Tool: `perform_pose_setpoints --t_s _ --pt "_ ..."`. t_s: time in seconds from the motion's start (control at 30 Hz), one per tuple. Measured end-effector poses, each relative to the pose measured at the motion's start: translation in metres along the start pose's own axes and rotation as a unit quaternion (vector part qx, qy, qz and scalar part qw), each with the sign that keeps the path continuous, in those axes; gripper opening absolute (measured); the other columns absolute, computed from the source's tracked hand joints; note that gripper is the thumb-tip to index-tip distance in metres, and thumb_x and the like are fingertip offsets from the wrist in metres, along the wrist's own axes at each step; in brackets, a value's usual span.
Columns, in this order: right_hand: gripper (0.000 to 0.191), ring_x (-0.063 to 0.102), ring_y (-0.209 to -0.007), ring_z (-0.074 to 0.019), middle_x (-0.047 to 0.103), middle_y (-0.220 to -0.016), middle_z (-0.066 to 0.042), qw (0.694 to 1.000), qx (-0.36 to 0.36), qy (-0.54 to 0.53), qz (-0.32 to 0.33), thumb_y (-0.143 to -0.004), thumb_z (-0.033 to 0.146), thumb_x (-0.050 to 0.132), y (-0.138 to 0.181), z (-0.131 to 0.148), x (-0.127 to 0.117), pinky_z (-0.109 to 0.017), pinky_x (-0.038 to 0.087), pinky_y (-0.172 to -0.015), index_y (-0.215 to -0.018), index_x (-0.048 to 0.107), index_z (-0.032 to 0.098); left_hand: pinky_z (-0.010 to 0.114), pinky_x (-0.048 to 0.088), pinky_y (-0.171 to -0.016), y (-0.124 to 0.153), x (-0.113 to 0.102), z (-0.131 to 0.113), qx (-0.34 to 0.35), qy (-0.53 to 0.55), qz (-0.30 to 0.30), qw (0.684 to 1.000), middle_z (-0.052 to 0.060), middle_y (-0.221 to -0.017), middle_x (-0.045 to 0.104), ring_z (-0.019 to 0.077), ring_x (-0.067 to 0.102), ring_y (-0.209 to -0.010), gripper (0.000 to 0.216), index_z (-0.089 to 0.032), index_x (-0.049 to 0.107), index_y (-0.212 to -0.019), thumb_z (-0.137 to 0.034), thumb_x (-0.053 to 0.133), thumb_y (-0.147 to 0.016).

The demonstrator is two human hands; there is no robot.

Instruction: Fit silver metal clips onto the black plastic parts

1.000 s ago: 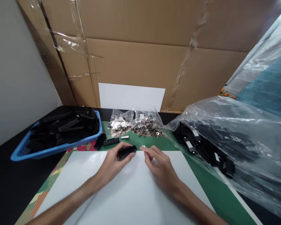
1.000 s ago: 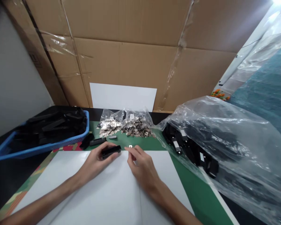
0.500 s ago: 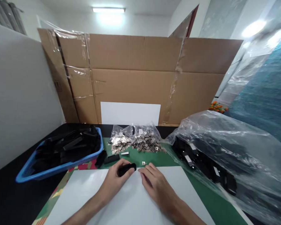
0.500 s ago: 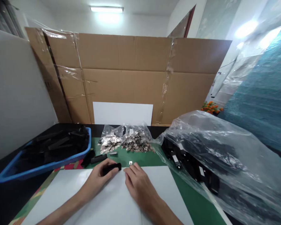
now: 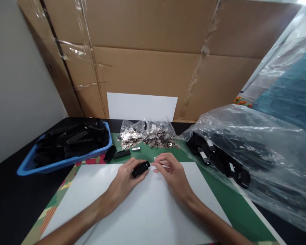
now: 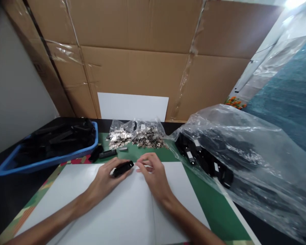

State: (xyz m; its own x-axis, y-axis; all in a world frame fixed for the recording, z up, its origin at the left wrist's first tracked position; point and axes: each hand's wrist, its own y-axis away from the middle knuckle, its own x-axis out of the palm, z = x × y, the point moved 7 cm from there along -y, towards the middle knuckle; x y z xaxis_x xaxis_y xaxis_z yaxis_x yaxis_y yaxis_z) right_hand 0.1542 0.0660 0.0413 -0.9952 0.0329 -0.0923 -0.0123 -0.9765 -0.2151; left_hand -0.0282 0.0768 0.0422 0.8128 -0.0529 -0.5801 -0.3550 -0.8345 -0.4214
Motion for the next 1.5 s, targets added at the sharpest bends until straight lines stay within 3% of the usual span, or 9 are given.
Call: perform_pose_setpoints --t_s 0.17,0.37,0.63,0.97,1.23,1.37,1.5 --pt "0.019 0.072 -0.086 -0.0221 0.075 -0.094 -0.006 0.998 0.044 0.042 0.000 -0.089 0.038 0.075 0.005 -0.004 0.001 -0.033 0.058 -0.077 -0.092 0.075 0.020 0.029 0.055 -0.077 0.006 0.002 -0.007 0.035 -0.025 0.008 0.999 0.001 -0.096 0.066 0.0158 0.068 -0.085 0.023 -0.025 0.067 -0.119 -0.029 0.068 -0.096" --pt "0.018 0.073 -0.088 -0.0223 0.078 -0.096 -0.006 0.998 0.028 0.048 -0.032 -0.089 0.037 0.076 0.006 -0.001 -0.003 -0.033 0.057 -0.078 -0.096 0.078 0.021 0.030 0.054 -0.073 0.008 0.005 -0.013 0.056 -0.073 0.023 0.996 0.002 -0.095 0.064 0.0175 0.067 -0.084 0.024 -0.021 0.063 -0.119 -0.029 0.066 -0.097" --pt "0.010 0.072 -0.084 -0.0194 0.079 -0.091 -0.003 0.995 0.016 0.097 -0.010 -0.090 0.029 0.073 0.010 0.000 0.005 -0.030 0.056 -0.076 -0.092 0.079 0.022 0.025 0.051 -0.067 0.010 0.005 -0.012 0.059 -0.056 0.015 0.997 -0.002 -0.089 0.064 0.0135 0.065 -0.076 0.015 -0.023 0.062 -0.108 -0.028 0.068 -0.096" --pt "0.008 0.072 -0.082 -0.0190 0.078 -0.092 -0.003 0.993 -0.012 0.115 -0.027 -0.091 0.025 0.071 0.013 0.006 0.008 -0.029 0.058 -0.073 -0.088 0.077 0.020 0.026 0.054 -0.068 0.012 0.005 -0.018 0.121 -0.096 0.000 0.988 -0.001 -0.089 0.067 0.0152 0.068 -0.075 0.016 -0.022 0.059 -0.110 -0.027 0.067 -0.096" --pt "0.013 0.070 -0.101 -0.0239 0.076 -0.105 -0.006 0.994 -0.036 0.102 0.022 -0.095 0.031 0.067 0.013 0.010 0.012 -0.033 0.061 -0.075 -0.096 0.078 0.024 0.027 0.056 -0.068 0.014 0.000 -0.026 0.134 -0.115 -0.008 0.984 0.001 -0.090 0.069 0.0162 0.070 -0.076 0.016 -0.020 0.058 -0.113 -0.030 0.061 -0.100" --pt "0.018 0.071 -0.097 -0.0238 0.077 -0.103 -0.007 0.991 -0.049 0.118 0.028 -0.098 0.032 0.064 0.012 0.013 0.012 -0.034 0.058 -0.074 -0.093 0.080 0.024 0.027 0.055 -0.067 0.013 0.000 -0.025 0.128 -0.108 -0.009 0.986 0.000 -0.090 0.068 0.0159 0.070 -0.075 0.016 -0.021 0.058 -0.113 -0.029 0.061 -0.100" --pt "0.021 0.072 -0.097 -0.0236 0.077 -0.103 -0.006 0.992 -0.058 0.098 0.046 -0.098 0.031 0.065 0.012 0.013 0.015 -0.038 0.057 -0.087 -0.085 0.080 0.024 0.028 0.055 -0.068 0.013 0.003 -0.019 0.102 -0.111 0.007 0.989 0.000 -0.092 0.066 0.0169 0.069 -0.078 0.019 -0.020 0.057 -0.116 -0.028 0.062 -0.100"
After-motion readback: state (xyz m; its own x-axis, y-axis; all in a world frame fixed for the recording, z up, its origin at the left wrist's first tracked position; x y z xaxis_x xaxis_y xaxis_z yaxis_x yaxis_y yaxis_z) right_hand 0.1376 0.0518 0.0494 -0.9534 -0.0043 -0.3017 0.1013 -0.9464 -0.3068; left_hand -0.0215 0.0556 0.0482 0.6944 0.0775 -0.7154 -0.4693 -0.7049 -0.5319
